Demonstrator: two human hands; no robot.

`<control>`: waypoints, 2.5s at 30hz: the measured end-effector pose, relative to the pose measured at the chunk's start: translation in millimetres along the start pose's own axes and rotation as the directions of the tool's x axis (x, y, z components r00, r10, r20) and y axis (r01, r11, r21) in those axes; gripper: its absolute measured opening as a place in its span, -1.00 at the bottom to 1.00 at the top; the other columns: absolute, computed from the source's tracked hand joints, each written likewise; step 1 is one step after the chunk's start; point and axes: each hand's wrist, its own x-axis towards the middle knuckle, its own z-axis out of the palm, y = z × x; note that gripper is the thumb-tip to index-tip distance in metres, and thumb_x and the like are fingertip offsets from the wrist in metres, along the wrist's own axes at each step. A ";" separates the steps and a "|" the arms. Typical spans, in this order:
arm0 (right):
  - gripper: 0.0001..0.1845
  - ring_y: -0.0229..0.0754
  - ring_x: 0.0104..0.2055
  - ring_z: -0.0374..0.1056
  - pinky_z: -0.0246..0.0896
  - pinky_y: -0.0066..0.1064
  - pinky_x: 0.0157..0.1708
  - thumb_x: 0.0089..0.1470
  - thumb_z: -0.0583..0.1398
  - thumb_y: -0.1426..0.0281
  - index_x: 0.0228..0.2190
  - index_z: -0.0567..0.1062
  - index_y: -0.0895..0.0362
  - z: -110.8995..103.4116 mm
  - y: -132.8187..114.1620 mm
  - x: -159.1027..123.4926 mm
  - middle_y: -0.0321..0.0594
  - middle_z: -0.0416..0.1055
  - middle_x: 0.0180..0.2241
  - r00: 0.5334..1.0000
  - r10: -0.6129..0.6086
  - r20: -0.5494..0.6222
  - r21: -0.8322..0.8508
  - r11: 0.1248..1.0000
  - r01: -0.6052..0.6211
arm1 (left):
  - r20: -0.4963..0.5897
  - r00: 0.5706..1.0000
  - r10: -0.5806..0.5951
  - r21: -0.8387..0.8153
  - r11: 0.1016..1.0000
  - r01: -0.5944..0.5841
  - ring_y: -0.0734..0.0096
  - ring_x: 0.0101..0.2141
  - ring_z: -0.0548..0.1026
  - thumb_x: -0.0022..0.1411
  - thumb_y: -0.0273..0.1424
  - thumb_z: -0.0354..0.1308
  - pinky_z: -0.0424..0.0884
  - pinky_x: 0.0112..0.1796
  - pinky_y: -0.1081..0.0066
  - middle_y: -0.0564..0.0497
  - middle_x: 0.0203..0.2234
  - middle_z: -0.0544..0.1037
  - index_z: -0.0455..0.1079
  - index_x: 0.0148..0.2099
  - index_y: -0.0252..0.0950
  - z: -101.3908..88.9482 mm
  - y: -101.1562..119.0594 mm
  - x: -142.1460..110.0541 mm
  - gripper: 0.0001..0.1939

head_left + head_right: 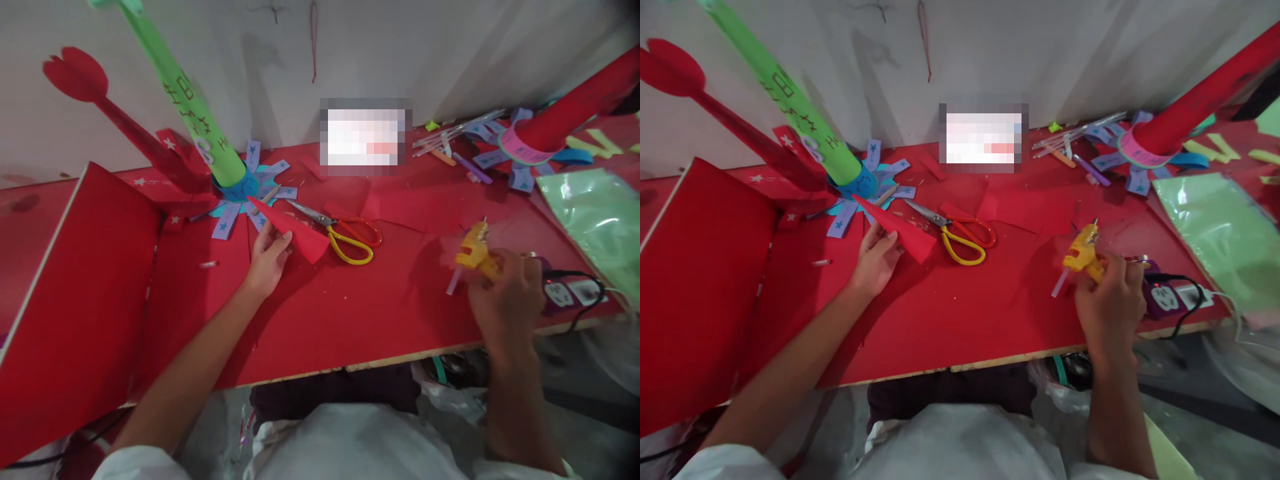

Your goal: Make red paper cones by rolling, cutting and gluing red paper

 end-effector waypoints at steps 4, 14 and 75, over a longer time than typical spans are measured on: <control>-0.60 0.33 0.01 0.47 0.34 0.05 0.00 0.04 0.30 0.36 -0.03 0.51 -0.02 -4.1 -7.2 1.8 0.11 0.55 -0.11 0.994 -0.020 -0.104 0.166 0.985 0.037 | 0.022 1.000 -0.008 -0.059 0.998 0.009 0.07 0.12 0.64 0.14 -0.26 0.49 0.58 0.10 0.14 -0.08 -0.07 0.71 0.51 -0.01 -0.16 0.7 3.9 1.2 -0.61; -0.65 0.00 -0.32 0.38 0.33 -0.12 -0.23 0.23 0.30 0.03 -0.25 0.53 0.07 -29.7 -98.2 38.8 -0.09 0.45 -0.34 0.956 -0.181 -0.232 0.495 0.824 0.276 | 0.007 0.998 0.064 0.042 0.997 -0.064 0.24 -0.02 0.64 0.21 -0.06 0.50 0.57 0.06 0.24 -0.04 -0.03 0.64 0.59 -0.01 -0.12 -2.7 -1.6 0.1 -0.60; -0.58 -0.09 -0.37 0.54 0.41 -0.31 -0.38 0.26 0.31 -0.01 -0.15 0.67 0.07 29.8 -159.6 10.8 -0.13 0.68 -0.28 0.681 -0.686 0.256 0.891 0.441 0.109 | -0.018 0.998 0.055 0.085 0.995 -0.053 0.28 -0.14 0.67 0.12 -0.14 0.58 0.58 -0.28 0.44 -0.03 -0.08 0.60 0.38 0.14 -0.10 -14.5 -7.9 10.6 -0.36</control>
